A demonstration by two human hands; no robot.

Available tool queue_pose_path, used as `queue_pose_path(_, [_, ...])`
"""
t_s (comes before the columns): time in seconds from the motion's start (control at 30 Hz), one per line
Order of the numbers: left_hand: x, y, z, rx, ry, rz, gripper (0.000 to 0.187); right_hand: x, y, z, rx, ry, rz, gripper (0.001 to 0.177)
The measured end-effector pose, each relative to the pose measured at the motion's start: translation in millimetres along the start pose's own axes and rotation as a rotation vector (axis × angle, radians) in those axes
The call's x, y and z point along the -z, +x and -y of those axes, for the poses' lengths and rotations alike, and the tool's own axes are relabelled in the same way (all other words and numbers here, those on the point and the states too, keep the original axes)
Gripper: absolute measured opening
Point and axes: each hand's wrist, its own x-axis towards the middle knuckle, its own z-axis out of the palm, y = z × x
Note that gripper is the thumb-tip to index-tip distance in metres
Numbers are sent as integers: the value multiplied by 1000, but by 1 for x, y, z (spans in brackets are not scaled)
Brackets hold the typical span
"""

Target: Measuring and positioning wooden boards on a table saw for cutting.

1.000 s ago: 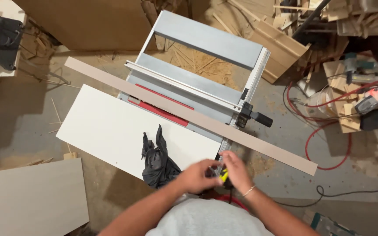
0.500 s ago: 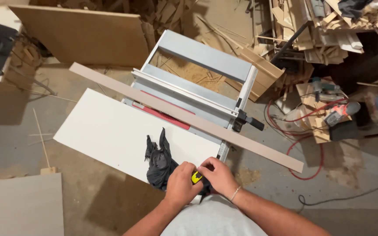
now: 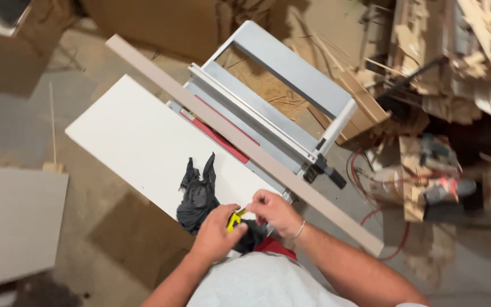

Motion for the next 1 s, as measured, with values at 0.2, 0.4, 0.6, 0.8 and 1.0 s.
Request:
queue_pose_path(0.2, [-54,44,54,520,-193,70,37,111,68,31,149,-58,-122,17])
queue_pose_path(0.4, [-53,61,14,739,-5,78,25,188,128,15,153,-335,-181,21])
queue_pose_path(0.6, [-49,68,-17,865,-79,79,23,226,116,19,338,-923,-206,41])
queue_pose_path(0.8, [-48,80,-42,858,-102,31,25,260,117,-29,445,-1098,-224,60])
queue_pose_path(1.0, [-61,94,-24,821,7,111,25,272,108,-50,140,-1118,-122,64])
